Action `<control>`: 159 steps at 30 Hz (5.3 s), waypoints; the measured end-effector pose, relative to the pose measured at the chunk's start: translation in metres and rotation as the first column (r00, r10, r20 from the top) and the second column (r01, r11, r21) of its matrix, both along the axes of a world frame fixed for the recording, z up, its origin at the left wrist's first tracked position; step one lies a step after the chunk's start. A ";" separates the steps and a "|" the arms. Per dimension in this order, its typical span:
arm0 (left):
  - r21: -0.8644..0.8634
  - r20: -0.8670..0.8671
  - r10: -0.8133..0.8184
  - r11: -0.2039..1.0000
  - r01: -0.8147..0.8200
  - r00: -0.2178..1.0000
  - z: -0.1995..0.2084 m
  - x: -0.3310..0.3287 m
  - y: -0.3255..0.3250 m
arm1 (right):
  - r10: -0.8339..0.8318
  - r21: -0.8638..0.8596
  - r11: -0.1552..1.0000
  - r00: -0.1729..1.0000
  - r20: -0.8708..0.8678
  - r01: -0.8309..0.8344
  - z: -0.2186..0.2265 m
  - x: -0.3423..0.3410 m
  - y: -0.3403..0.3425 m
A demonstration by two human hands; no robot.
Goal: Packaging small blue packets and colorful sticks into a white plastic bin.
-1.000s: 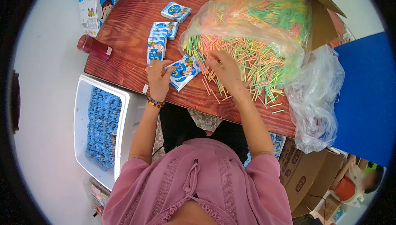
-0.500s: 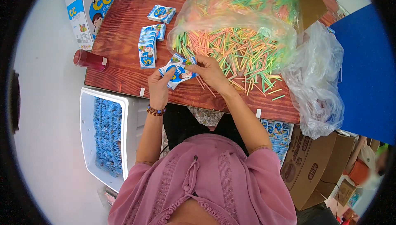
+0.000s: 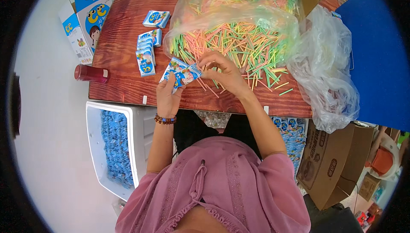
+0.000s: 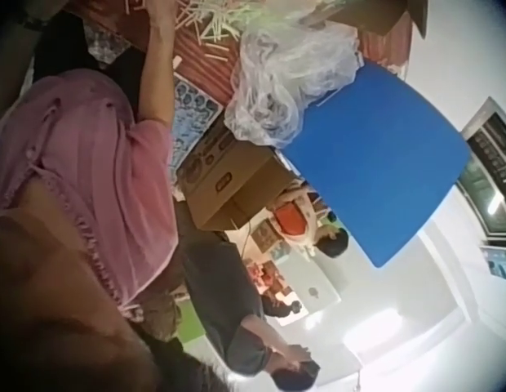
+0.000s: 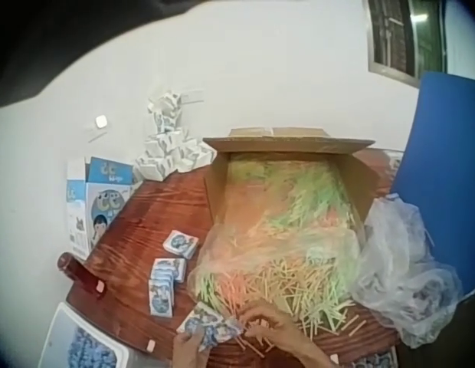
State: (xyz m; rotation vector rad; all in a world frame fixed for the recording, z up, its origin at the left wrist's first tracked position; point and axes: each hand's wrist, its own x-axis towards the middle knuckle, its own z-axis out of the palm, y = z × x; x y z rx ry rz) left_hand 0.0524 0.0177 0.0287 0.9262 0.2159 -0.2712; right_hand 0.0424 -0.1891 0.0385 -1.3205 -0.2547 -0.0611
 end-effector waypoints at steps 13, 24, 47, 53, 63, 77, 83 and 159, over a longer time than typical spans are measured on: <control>-0.010 -0.066 -0.194 0.981 0.194 0.979 0.002 -0.004 -0.007 | 0.199 -0.422 0.901 0.961 0.191 -0.103 -0.003 -0.001 -0.003; -0.013 -0.077 -0.119 0.993 0.118 0.990 -0.005 -0.012 -0.022 | 0.248 -0.429 0.885 0.963 0.109 -0.180 0.006 -0.004 -0.008; -0.018 0.041 -0.027 0.999 0.027 0.999 -0.033 -0.034 -0.028 | 0.159 -0.979 -0.062 0.970 0.182 0.194 0.022 -0.012 -0.145; -0.040 -0.003 -0.041 0.998 0.041 0.999 -0.027 -0.032 -0.027 | 0.375 -0.960 -0.084 0.901 0.220 0.269 0.003 0.017 -0.138; -0.031 -0.033 -0.049 0.998 0.048 0.998 -0.033 -0.031 -0.025 | 0.434 -0.939 -0.089 0.861 0.264 0.333 -0.009 0.031 -0.142; -0.043 -0.024 -0.063 0.997 0.062 0.998 -0.030 -0.031 -0.025 | 0.226 -0.949 0.102 0.922 0.316 0.300 -0.024 0.033 -0.159; -0.064 0.007 -0.079 0.995 0.079 0.997 -0.031 -0.031 -0.023 | -0.137 -0.837 0.469 0.959 0.248 0.283 -0.020 0.038 -0.139; -0.311 -0.008 -0.182 0.935 0.171 0.983 -0.016 -0.003 -0.059 | -0.367 0.397 0.862 0.928 0.057 0.317 0.027 0.003 0.028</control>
